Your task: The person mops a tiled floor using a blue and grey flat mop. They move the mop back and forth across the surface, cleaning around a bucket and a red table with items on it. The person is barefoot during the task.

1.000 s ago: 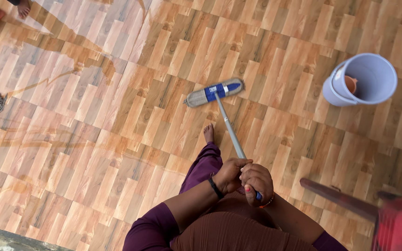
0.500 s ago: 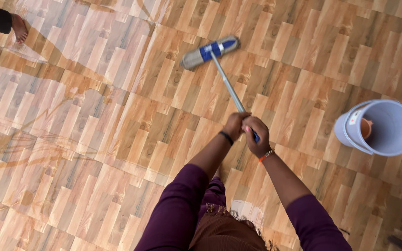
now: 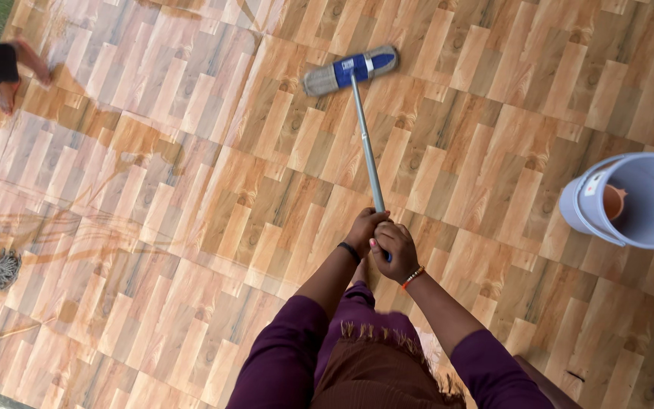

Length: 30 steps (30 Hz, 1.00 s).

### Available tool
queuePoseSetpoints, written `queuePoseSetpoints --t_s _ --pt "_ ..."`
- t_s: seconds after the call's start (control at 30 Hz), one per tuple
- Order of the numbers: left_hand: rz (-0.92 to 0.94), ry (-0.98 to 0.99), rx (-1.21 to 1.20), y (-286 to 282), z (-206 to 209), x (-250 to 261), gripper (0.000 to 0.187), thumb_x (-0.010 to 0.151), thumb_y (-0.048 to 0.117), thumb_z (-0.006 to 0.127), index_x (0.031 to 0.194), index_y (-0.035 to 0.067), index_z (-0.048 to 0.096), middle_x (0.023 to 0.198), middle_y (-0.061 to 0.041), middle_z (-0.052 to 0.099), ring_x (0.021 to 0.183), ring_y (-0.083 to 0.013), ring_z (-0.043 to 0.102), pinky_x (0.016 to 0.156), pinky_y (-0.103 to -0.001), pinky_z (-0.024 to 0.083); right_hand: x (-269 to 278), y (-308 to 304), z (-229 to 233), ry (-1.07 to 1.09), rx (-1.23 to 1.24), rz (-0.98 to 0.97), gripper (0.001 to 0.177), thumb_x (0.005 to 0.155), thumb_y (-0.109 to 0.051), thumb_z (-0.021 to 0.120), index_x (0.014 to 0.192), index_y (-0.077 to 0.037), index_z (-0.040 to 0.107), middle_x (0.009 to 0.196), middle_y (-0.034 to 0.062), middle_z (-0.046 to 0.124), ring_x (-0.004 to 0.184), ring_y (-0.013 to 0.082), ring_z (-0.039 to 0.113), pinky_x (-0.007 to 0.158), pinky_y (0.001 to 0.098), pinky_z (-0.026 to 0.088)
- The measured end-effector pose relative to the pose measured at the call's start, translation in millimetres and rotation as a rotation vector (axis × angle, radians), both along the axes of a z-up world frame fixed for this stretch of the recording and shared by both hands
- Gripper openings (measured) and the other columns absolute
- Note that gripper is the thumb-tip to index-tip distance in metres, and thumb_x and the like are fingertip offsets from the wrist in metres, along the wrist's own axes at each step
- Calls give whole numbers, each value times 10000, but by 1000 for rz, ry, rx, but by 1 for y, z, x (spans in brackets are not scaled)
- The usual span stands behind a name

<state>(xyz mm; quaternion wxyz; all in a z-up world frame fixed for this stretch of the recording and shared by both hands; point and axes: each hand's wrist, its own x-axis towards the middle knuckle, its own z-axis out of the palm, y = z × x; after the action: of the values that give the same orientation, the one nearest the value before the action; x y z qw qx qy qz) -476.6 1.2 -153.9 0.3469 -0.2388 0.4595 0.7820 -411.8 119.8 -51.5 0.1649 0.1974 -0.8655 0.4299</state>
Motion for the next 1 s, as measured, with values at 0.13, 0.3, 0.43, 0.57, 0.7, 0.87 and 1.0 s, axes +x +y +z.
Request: queuePoseSetpoints --t_s 0.13,0.3,0.43,0.57,0.7,0.87,1.0 --pt "-196 300 -377 15 44 80 452 1039 291 647 1348 -11 512 1066 -127 686 989 -238 666 876 -376 530 76 24 39 -18 3 -20 89 930 -105 633 862 -50 649 961 75 703 1009 257 678 863 395 417" --pt "-228 1250 -851 31 130 224 695 849 160 685 1484 45 427 1310 -286 565 1196 -462 575 1010 -460 471 200 54 102 -36 26 -42 109 929 -89 624 832 -54 658 933 68 731 976 242 697 824 384 400" --pt "-157 1545 -708 68 179 306 570 794 194 729 1308 34 541 1297 -242 595 1221 -440 554 1052 -461 428 301 77 155 -10 18 -39 88 923 -62 632 845 -37 664 910 89 728 914 252 690 862 394 424" --pt "-373 1618 -480 107 174 354 270 759 259 777 953 104 670 992 -109 688 987 -344 667 903 -439 517 377 105 201 -25 -39 -2 81 902 -47 615 840 -32 664 859 93 717 833 242 695 819 392 449" --pt "-532 1632 -293 137 161 402 271 700 269 778 861 112 627 831 -100 661 842 -360 655 767 -474 513 419 140 219 86 -209 170 131 926 -87 581 811 -33 611 796 78 661 749 236 656 729 377 518" --pt "-625 1665 -208 158 151 433 286 683 269 777 877 123 626 826 -87 648 832 -347 647 759 -472 504 454 148 206 128 -419 171 295 1006 -149 489 724 -72 523 666 51 561 607 193 590 642 370 525" --pt "-627 1693 -216 162 144 434 295 663 276 786 834 126 599 769 -76 619 785 -335 637 739 -467 494 452 146 201 205 -455 159 362 1034 -204 494 688 -98 479 586 33 513 532 170 550 599 357 512"
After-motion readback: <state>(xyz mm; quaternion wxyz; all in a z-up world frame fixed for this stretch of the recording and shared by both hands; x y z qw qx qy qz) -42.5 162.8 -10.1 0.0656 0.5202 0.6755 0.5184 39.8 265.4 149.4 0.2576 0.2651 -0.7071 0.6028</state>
